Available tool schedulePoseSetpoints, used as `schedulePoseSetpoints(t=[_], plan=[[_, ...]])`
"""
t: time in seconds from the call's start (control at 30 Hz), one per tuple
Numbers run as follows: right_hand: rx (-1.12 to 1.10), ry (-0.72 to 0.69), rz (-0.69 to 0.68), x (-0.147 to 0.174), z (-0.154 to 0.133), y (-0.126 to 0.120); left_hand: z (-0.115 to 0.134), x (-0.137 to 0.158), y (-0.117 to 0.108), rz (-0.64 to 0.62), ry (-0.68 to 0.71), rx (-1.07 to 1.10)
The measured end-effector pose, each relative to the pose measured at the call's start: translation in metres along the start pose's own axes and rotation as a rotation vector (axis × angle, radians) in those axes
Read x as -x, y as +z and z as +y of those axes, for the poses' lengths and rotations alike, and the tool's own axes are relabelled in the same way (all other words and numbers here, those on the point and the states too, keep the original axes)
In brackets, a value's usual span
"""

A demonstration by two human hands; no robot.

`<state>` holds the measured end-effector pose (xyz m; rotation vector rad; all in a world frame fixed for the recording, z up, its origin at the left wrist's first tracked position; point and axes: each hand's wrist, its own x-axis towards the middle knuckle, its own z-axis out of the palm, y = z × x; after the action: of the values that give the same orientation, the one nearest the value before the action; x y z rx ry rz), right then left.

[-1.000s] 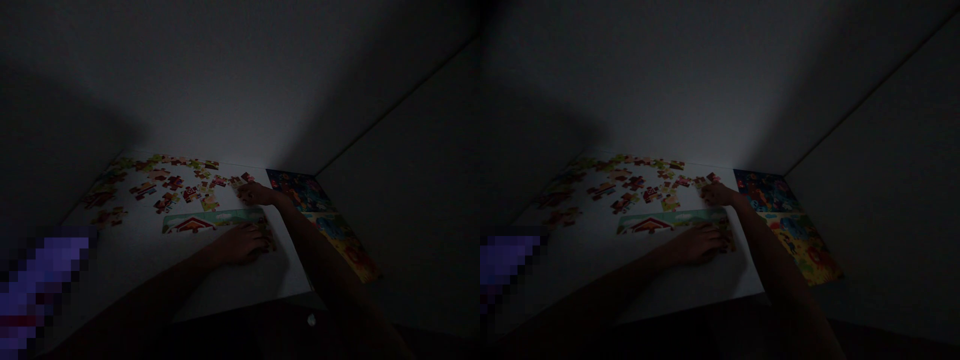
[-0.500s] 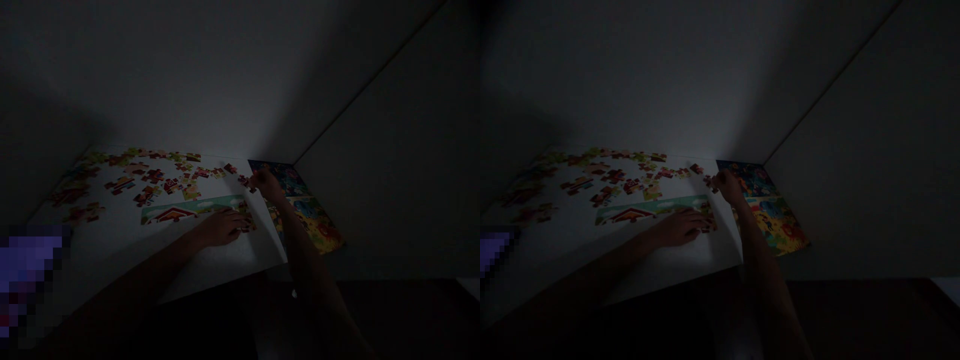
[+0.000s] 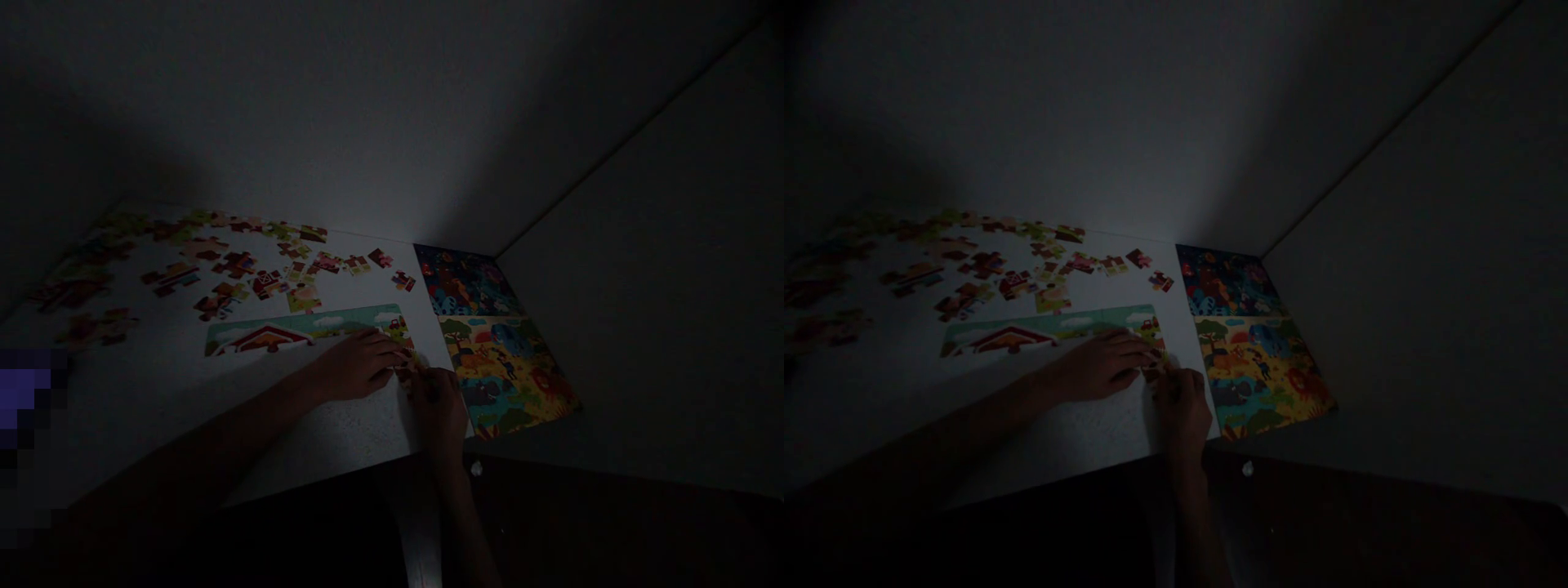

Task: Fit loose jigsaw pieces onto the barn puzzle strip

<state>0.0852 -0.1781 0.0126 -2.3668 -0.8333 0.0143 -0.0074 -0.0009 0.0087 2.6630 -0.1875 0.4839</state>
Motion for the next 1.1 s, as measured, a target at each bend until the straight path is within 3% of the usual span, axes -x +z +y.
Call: schedulePoseSetpoints(t=[0.23,0.33,0.47,0.7,0.8,0.9,1.0,1.1], plan=[[0.274,-0.018,0.022,0.007,-0.001,0.005,0.0,0.0,0.0,-0.007,0.025,-0.043],[0.209,-0.074,0.039,0.008,0.0,0.005,0.0,0.0,0.0,-0.014,0.038,-0.063],[-0.013,-0.161,0.173,0.01,0.008,0.004,-0.001,0.0,-0.001,-0.012,0.049,-0.055],[-0.058,-0.273,0.11,0.009,0.016,0.003,0.003,-0.001,-0.006,-0.002,0.016,-0.049],[-0.016,-0.36,0.117,0.006,0.021,0.005,-0.001,0.004,-0.017,0.07,-0.088,-0.143],[-0.019,-0.461,0.156,0.003,0.029,0.01,-0.013,0.019,-0.037,0.088,-0.347,-0.266],[0.049,-0.565,0.086,0.0,0.034,0.016,-0.024,0.048,-0.057,0.092,-0.608,-0.346],[0.123,-0.573,0.022,0.002,0.032,0.016,-0.03,0.08,-0.07,0.095,-0.71,-0.389]])
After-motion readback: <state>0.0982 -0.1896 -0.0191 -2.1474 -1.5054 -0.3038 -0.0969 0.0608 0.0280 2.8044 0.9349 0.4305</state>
